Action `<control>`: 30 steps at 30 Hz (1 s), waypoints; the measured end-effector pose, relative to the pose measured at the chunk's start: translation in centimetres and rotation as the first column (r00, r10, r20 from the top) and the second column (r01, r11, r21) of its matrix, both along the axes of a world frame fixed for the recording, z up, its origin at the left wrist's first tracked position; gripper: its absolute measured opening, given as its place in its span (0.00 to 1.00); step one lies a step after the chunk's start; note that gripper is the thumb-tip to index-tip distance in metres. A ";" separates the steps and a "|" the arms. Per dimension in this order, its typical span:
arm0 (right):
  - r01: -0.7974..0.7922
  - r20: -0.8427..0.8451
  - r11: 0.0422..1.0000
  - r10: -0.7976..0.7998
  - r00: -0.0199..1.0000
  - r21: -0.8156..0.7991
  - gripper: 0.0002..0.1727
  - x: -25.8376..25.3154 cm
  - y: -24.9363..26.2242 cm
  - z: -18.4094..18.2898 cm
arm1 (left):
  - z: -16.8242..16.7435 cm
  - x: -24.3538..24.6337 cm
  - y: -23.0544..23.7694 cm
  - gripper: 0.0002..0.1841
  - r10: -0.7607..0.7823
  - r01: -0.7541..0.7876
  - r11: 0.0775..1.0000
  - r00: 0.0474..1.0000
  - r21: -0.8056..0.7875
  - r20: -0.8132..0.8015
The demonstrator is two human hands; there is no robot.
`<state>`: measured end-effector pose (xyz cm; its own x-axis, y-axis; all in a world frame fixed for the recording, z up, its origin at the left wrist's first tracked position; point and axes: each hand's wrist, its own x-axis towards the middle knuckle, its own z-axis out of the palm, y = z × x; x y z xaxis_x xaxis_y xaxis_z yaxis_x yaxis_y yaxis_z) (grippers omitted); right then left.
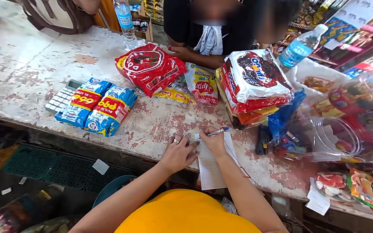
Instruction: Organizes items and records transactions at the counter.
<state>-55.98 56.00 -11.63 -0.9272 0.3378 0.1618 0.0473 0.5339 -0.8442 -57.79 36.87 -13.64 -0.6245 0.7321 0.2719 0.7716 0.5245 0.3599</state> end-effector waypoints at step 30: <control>0.005 0.035 0.998 -0.002 0.999 -0.065 0.15 -0.1 1.7 0.8 | 0.3 -0.7 0.4 0.31 -0.101 0.108 0.989 0.992 -0.100 0.075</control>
